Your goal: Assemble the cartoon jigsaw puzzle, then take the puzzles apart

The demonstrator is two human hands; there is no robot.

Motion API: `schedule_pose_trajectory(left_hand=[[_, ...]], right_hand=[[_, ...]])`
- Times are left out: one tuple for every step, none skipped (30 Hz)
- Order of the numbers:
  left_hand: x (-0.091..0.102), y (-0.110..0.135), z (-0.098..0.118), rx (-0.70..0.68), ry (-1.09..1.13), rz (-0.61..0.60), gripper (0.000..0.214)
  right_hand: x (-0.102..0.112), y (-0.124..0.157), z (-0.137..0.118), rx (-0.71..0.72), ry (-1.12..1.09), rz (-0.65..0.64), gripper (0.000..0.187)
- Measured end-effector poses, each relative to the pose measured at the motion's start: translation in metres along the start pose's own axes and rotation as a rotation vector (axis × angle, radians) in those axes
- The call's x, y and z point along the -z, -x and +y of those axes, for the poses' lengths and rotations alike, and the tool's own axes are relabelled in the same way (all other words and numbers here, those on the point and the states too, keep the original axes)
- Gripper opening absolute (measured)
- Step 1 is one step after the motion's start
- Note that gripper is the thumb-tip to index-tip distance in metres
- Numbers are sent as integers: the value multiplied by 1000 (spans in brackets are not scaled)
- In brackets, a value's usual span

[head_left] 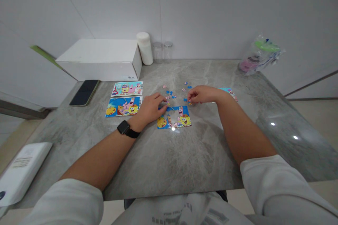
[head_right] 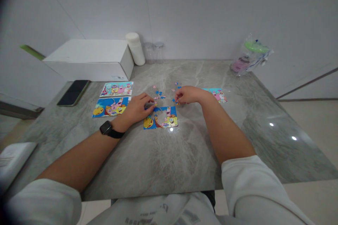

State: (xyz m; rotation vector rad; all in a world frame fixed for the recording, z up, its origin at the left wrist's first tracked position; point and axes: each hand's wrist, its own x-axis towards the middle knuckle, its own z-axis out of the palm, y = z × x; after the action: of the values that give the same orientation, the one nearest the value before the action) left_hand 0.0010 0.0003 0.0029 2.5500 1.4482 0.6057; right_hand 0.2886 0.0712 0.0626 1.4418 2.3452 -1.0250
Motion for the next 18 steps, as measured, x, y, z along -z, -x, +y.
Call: schedule_pose_trajectory(left_hand=[[0,0,-1,29,-13,18,24],[0,0,-3,61,-31,36,24],[1,0,-4,91,-54,52,24],[2,0,-7,117,-82,64,25],[3,1,-9,139,-112,70,26],[6,1,-11,160,-142,72,27],[9,1,-14,180,-170,69,28],[13,1,-17,201,-196,61,29],[17,1,-20,223,-222,46,29],[22,1,-22,245,-250,26,30],[27,1,-25,266,-278,1,31],[31,0,-28,286,-305,-25,31],[36,0,-31,304,-324,-51,32],[39,0,-33,318,-332,-74,32],[42,0,-35,325,-333,-96,32],[43,1,-36,325,-329,-121,32],[44,1,-37,318,-324,-146,31],[43,1,-37,306,-322,-170,31]], right_hand=[[2,2,1,-16,13,18,26],[3,3,2,-32,30,31,26],[4,4,2,-47,52,40,26],[4,4,1,-60,77,44,26],[4,4,1,-69,101,48,26],[3,4,0,-77,121,49,26],[2,3,-1,-83,136,48,26],[2,3,-2,-90,148,44,26],[1,3,-2,-98,158,39,26],[1,3,-2,-103,169,35,25],[1,3,-1,-106,181,31,23],[1,3,-1,-106,194,28,22],[1,3,1,-102,207,27,20],[1,2,2,-96,215,26,18],[1,2,3,-90,221,25,17],[0,1,4,-89,226,21,15],[-1,0,5,-94,230,16,15],[-2,-1,5,-103,235,11,14]])
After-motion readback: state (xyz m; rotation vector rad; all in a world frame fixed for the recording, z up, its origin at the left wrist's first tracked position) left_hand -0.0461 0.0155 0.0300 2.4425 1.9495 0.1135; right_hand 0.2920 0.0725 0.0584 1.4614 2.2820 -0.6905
